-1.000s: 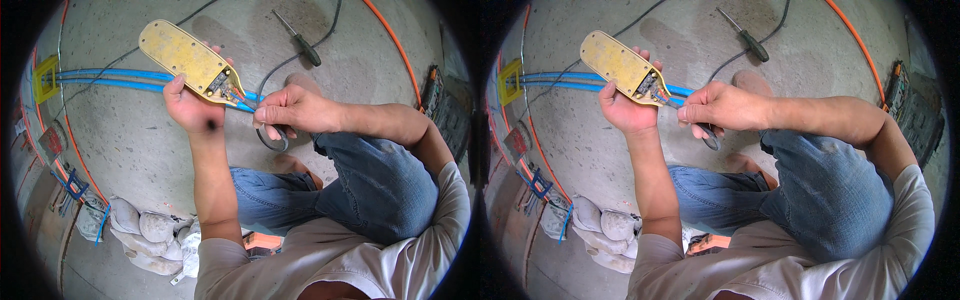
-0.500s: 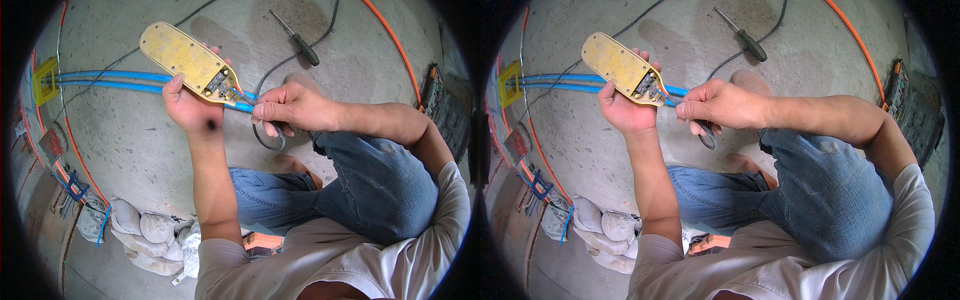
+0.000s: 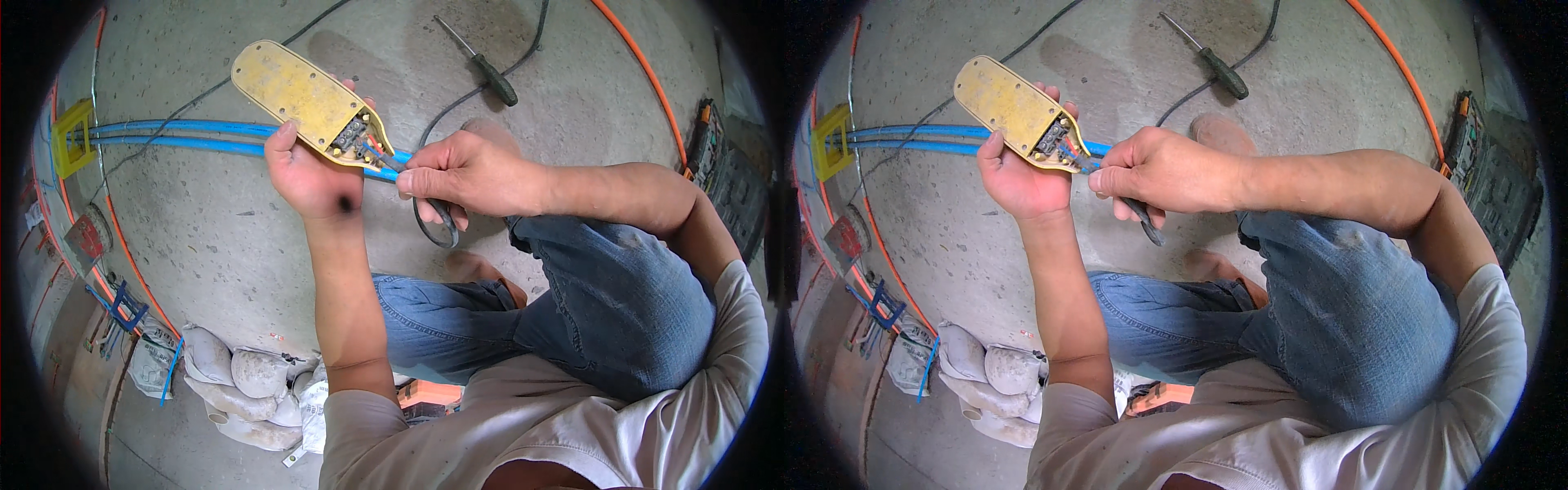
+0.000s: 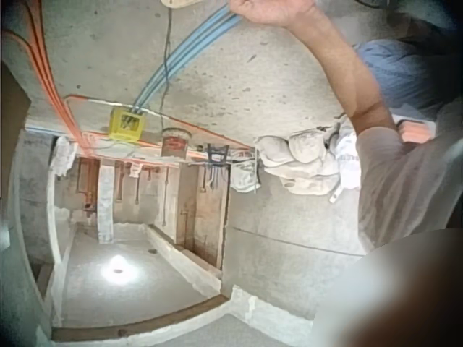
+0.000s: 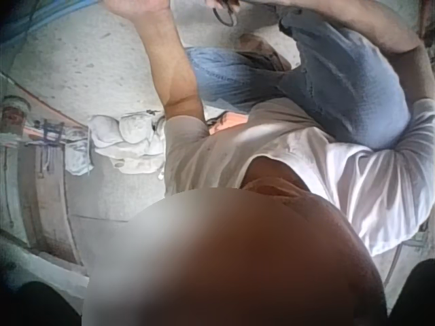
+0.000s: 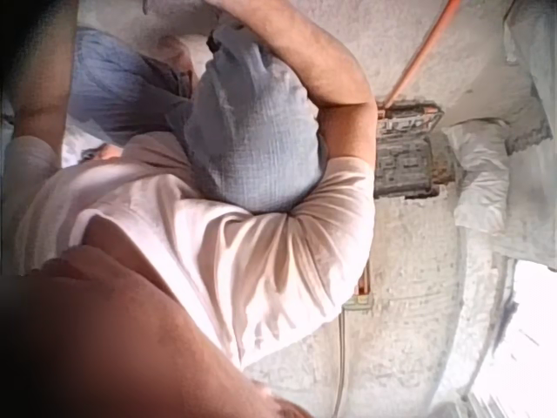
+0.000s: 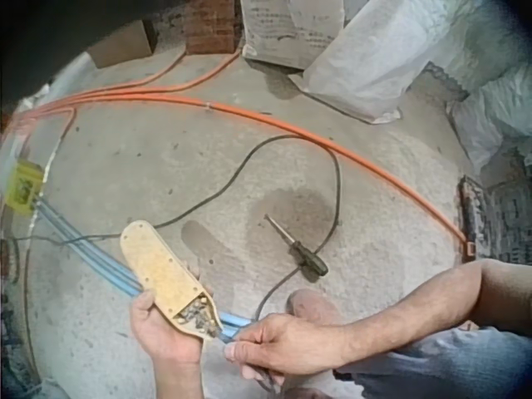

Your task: Stripping and connecting electrical wires to a power strip on a construction site.

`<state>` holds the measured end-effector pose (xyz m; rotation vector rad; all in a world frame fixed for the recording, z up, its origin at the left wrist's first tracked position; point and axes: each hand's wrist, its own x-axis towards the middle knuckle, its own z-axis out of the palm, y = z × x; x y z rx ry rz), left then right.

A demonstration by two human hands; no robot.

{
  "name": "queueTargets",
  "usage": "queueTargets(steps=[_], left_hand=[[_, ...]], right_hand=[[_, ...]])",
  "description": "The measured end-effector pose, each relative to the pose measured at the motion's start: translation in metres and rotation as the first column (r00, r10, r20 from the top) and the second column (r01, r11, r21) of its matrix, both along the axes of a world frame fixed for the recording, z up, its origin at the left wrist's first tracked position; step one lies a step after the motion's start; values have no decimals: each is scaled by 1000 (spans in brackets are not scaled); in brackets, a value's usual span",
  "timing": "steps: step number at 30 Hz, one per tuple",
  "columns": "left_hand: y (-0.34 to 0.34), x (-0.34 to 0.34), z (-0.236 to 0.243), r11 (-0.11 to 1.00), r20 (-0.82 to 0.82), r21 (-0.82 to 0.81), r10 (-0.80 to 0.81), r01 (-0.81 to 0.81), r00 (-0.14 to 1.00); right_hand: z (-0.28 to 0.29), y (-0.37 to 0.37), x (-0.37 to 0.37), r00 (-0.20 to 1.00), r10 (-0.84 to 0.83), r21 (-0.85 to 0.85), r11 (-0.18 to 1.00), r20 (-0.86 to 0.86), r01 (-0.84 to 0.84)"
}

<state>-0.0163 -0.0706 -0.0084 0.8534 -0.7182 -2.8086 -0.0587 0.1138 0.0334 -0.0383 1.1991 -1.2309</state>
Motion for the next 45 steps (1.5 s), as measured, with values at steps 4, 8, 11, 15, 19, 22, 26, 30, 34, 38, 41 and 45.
queueTargets(steps=[4,8,11,15,19,22,26,30,34,38,41,45], left_hand=[[1,0,1,1000,8,-18,-9,9,1000],[1,1,2,1000,18,-28,-5,6,1000],[1,2,2,999,11,-39,-25,26,1000],[3,3,4,999,15,-41,-13,14,1000],[1,4,2,1000,-3,-22,-21,21,1000],[1,4,3,999,6,-37,-27,28,1000],[2,4,2,999,9,-43,-8,9,1000],[1,4,0,998,-1,-49,-27,27,1000],[2,3,-1,996,-7,-82,-39,38,999],[2,3,-2,995,-20,-88,-50,48,999],[4,4,-1,994,2,-105,-38,38,999],[5,3,0,1000,22,-12,8,-8,1000]], right_hand=[[-1,-3,-1,999,18,24,1000,-27,-17],[0,-5,-2,998,24,43,999,-58,-22],[3,-6,-2,996,32,58,998,-80,-28],[1,-6,0,991,39,69,997,-126,-31],[0,-7,0,991,40,67,997,-129,-32],[0,-7,0,988,48,75,996,-147,-38],[0,-7,2,984,32,98,995,-173,-15],[0,-8,1,996,3,107,994,-87,6],[-1,-9,2,998,10,107,994,-57,-4],[-1,-12,3,997,41,119,992,-68,-33],[-3,-11,6,997,15,114,994,-79,-6],[-2,-11,6,998,3,119,993,-66,5]])
